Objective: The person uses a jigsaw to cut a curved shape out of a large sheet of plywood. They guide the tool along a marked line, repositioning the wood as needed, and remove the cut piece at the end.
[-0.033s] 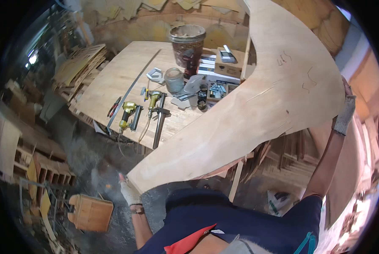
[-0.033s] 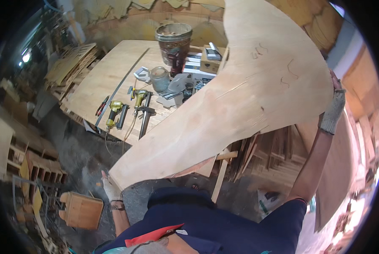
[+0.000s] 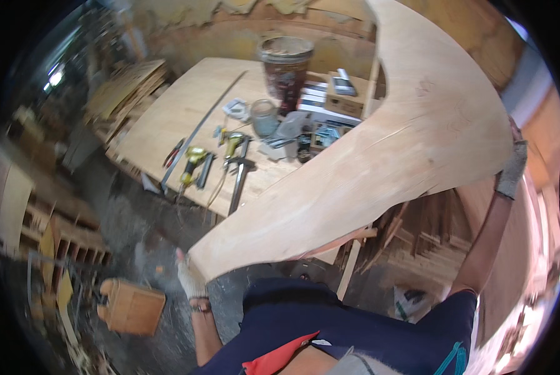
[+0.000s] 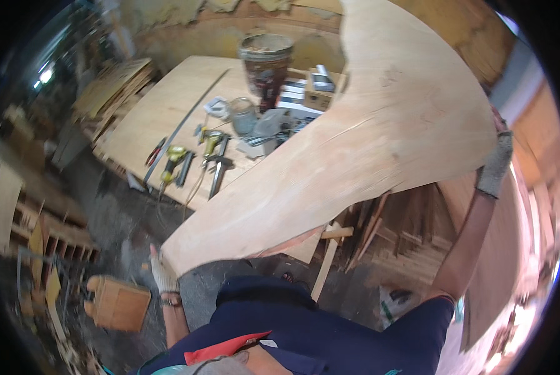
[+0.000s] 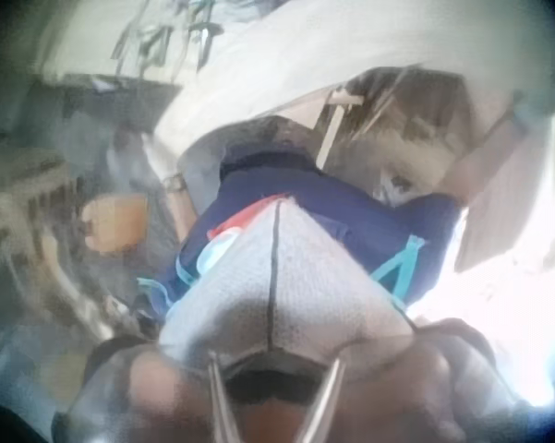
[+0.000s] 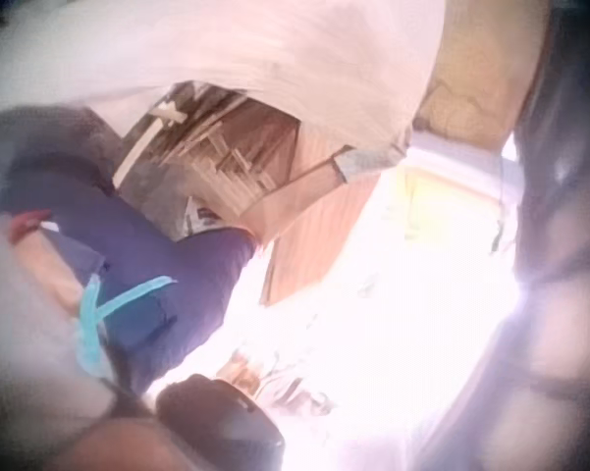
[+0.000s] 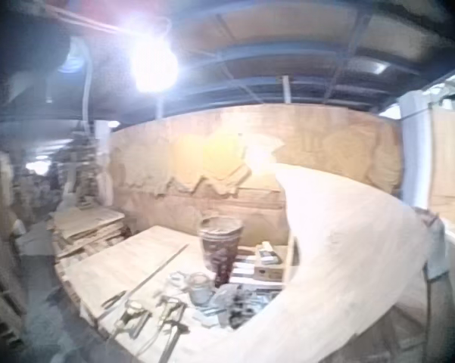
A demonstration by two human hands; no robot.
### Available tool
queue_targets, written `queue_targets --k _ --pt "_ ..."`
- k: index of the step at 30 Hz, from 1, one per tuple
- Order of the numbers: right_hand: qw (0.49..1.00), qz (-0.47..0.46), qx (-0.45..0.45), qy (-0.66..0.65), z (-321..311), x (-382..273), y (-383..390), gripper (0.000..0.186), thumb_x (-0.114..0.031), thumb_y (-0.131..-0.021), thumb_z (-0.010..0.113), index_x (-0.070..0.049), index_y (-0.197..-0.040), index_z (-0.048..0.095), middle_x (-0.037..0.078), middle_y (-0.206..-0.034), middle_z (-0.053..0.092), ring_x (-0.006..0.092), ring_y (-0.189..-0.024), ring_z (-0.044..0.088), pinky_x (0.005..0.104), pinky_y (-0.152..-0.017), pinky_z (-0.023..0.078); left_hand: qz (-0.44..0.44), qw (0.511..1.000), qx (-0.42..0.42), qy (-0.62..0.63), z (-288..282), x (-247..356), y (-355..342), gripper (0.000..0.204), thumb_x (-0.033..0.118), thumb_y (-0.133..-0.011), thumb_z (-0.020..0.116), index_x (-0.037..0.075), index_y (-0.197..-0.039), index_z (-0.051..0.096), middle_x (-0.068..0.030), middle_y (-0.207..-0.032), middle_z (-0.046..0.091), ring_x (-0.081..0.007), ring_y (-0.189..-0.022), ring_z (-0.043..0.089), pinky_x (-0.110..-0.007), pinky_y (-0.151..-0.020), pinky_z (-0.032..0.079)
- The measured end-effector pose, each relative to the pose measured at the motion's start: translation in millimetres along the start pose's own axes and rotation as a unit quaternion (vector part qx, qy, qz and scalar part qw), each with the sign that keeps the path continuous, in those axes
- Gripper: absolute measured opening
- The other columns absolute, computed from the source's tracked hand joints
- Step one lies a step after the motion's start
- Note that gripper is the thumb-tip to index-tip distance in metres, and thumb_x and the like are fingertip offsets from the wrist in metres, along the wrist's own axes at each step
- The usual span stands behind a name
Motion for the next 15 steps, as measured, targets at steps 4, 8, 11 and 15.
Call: queue_targets --k 4,8,11,15 --pt "0.981 0.144 -0.085 -0.099 4 173 -99 0.052 -0.030 -0.107 0.042 0.000 -0.148 0.056 0.011 -0.145 0.061 0.0244 -0.133 0.057 0.0374 -0.115 0.044 0.044 0.980 0.069 -0.181 34 55 2 0.053 0.051 -0.107 0.056 0.001 -0.119 0.069 -0.0074 -0.102 0.072 -0.0182 -0.103 0.068 -0.033 -0.090 0.055" --pt "0.967 0.199 -0.122 -0.100 -13 287 -202 0.056 -0.036 -0.111 0.043 -0.002 -0.154 0.049 0.012 -0.150 0.057 0.0210 -0.139 0.051 0.0345 -0.119 0.038 0.045 0.933 0.089 -0.347 127 93 14 0.042 0.049 -0.103 0.065 0.009 -0.115 0.068 0.0014 -0.089 0.062 -0.0114 -0.085 0.060 -0.030 -0.068 0.050" --pt "0.951 0.260 -0.118 -0.117 -20 334 -245 0.056 -0.038 -0.111 0.045 -0.004 -0.156 0.046 0.013 -0.147 0.059 0.0225 -0.138 0.052 0.0353 -0.118 0.039 -0.031 0.986 0.095 -0.135 160 90 13 0.044 0.044 -0.100 0.070 0.008 -0.125 0.063 -0.0013 -0.105 0.064 -0.0132 -0.089 0.064 -0.032 -0.068 0.056" --pt "0.930 0.305 -0.143 -0.149 12 393 -239 0.056 -0.040 -0.111 0.045 -0.003 -0.154 0.048 0.015 -0.144 0.061 0.0243 -0.134 0.055 0.0364 -0.114 0.043 -0.060 0.990 -0.007 -0.124 228 97 21 0.039 0.033 -0.103 0.067 0.005 -0.128 0.060 -0.0079 -0.111 0.068 -0.0181 -0.099 0.068 -0.038 -0.075 0.063"
Point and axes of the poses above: each hand's wrist, its own y-axis away from the middle knuckle, its own z-axis out of the palm, x = y × z, the point moved 9 cm from there along -y, towards the middle knuckle
